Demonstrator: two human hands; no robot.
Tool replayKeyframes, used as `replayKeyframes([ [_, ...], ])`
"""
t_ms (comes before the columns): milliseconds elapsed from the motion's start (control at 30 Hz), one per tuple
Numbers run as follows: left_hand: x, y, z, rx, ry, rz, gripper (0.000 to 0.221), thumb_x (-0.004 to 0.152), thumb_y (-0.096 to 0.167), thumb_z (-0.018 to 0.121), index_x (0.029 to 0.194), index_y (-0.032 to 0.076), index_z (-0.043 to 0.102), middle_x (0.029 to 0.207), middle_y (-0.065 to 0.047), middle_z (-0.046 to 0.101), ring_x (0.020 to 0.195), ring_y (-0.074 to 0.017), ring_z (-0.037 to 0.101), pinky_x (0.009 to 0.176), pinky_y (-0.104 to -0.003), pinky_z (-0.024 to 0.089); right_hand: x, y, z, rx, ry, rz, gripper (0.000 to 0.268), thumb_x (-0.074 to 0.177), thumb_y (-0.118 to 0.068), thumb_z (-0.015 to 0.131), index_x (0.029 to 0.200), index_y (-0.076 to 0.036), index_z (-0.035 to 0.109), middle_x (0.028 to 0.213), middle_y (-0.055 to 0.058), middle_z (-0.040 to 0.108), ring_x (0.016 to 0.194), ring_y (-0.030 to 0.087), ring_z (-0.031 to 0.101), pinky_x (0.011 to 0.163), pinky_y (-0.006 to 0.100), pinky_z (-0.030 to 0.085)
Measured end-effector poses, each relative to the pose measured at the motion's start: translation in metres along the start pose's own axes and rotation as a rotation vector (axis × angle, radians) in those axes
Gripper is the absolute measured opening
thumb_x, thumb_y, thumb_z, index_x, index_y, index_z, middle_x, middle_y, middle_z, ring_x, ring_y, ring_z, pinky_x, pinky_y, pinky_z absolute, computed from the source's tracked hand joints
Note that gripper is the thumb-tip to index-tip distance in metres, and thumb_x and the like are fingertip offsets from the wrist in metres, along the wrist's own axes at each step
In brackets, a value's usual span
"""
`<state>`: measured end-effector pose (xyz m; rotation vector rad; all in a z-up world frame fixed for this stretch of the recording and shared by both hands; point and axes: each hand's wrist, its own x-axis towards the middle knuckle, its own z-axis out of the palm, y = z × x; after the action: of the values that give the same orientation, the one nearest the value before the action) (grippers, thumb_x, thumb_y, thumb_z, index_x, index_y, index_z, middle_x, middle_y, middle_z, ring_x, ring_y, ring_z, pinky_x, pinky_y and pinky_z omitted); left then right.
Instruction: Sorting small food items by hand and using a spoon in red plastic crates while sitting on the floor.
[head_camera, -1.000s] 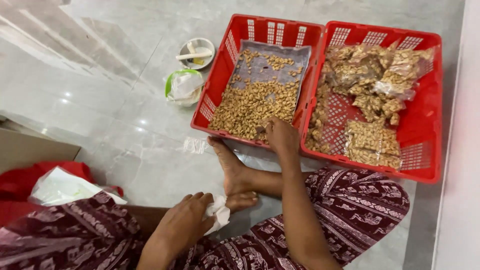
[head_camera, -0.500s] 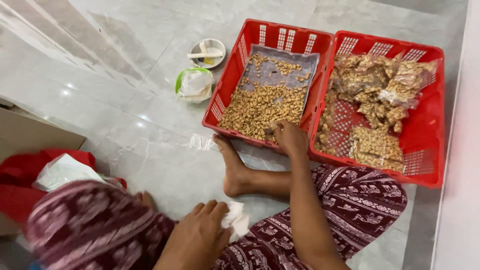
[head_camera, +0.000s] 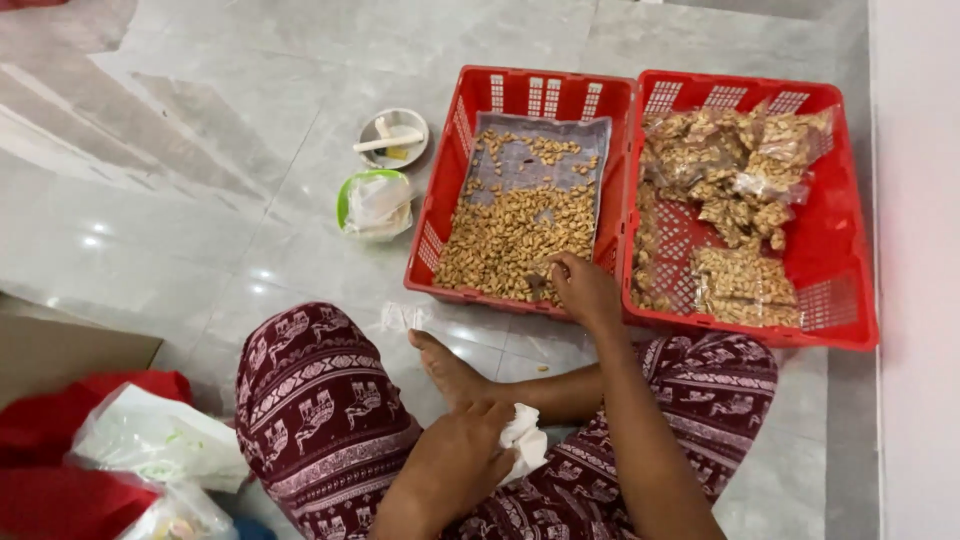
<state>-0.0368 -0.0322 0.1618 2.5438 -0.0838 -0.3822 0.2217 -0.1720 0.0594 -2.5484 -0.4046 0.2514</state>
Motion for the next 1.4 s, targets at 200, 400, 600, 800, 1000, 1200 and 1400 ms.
replayKeyframes([
  [200, 0.010, -0.033, 0.006, -0.075, -0.037, 0.038, 0.044, 0.088, 0.026, 0.072, 0.127, 0.009, 0.058, 0.115, -0.018, 0.069, 0.097, -0.0405, 0.068, 0.079, -0.050, 0.056, -0.042, 0.003, -0.037, 0.460, 0.339, -0.264, 0.045, 0.098, -0.004, 0.049, 0.144, -0.007, 0.049, 0.136, 0.014, 0.060, 0.092, 0.022, 0.058, 0.080, 0.038, 0.050],
  [400, 0.022, -0.068, 0.011, -0.139, -0.074, 0.071, 0.051, 0.083, 0.021, 0.074, 0.131, 0.013, 0.058, 0.123, -0.012, 0.067, 0.112, -0.0348, 0.065, 0.088, -0.046, 0.055, -0.162, 0.104, -0.064, 0.208, 0.978, -0.047, 0.071, 0.097, 0.007, 0.044, 0.158, -0.002, 0.009, 0.156, 0.032, 0.028, 0.134, 0.043, 0.050, 0.108, 0.051, 0.046],
  [600, 0.030, -0.070, 0.011, -0.130, -0.178, 0.006, 0.053, 0.087, 0.025, 0.073, 0.136, 0.016, 0.057, 0.129, -0.011, 0.065, 0.112, -0.0362, 0.065, 0.090, -0.047, 0.055, -0.202, 0.183, -0.004, 0.502, 0.841, 0.808, 0.062, 0.096, -0.031, 0.057, 0.145, 0.004, 0.040, 0.138, 0.025, 0.050, 0.122, 0.040, 0.055, 0.103, 0.048, 0.046],
  [800, 0.029, -0.069, 0.011, -0.120, -0.161, 0.015, 0.046, 0.088, 0.023, 0.071, 0.131, 0.013, 0.059, 0.124, -0.012, 0.068, 0.108, -0.0345, 0.067, 0.089, -0.046, 0.056, -0.214, 0.178, 0.024, 0.550, 0.800, 0.792, 0.056, 0.102, -0.042, 0.045, 0.144, -0.007, 0.051, 0.129, 0.011, 0.056, 0.108, 0.023, 0.054, 0.089, 0.038, 0.047],
  [1000, 0.033, -0.077, 0.020, -0.137, -0.166, 0.008, 0.047, 0.088, 0.025, 0.070, 0.132, 0.016, 0.058, 0.130, -0.009, 0.064, 0.114, -0.0338, 0.064, 0.093, -0.046, 0.054, -0.249, 0.219, 0.046, -0.129, 0.683, 0.420, 0.046, 0.100, -0.005, 0.056, 0.144, 0.010, 0.050, 0.122, 0.022, 0.059, 0.104, 0.029, 0.056, 0.084, 0.042, 0.047],
  [1200, 0.040, -0.088, 0.036, -0.114, -0.217, -0.012, 0.052, 0.089, 0.029, 0.070, 0.137, 0.015, 0.055, 0.129, -0.011, 0.067, 0.116, -0.0357, 0.064, 0.094, -0.047, 0.053, -0.281, 0.227, 0.041, -0.166, 0.521, 0.623, 0.083, 0.089, -0.021, 0.064, 0.156, 0.011, 0.029, 0.147, 0.034, 0.044, 0.138, 0.048, 0.042, 0.110, 0.060, 0.031],
  [1400, 0.051, -0.086, 0.030, -0.106, -0.294, -0.075, 0.053, 0.088, 0.027, 0.070, 0.139, 0.019, 0.054, 0.120, -0.015, 0.067, 0.104, -0.0367, 0.069, 0.086, -0.048, 0.056, -0.281, 0.231, 0.029, -0.178, 0.609, 0.514, 0.064, 0.097, -0.010, 0.059, 0.147, 0.022, 0.036, 0.132, 0.040, 0.051, 0.114, 0.052, 0.056, 0.098, 0.059, 0.043],
])
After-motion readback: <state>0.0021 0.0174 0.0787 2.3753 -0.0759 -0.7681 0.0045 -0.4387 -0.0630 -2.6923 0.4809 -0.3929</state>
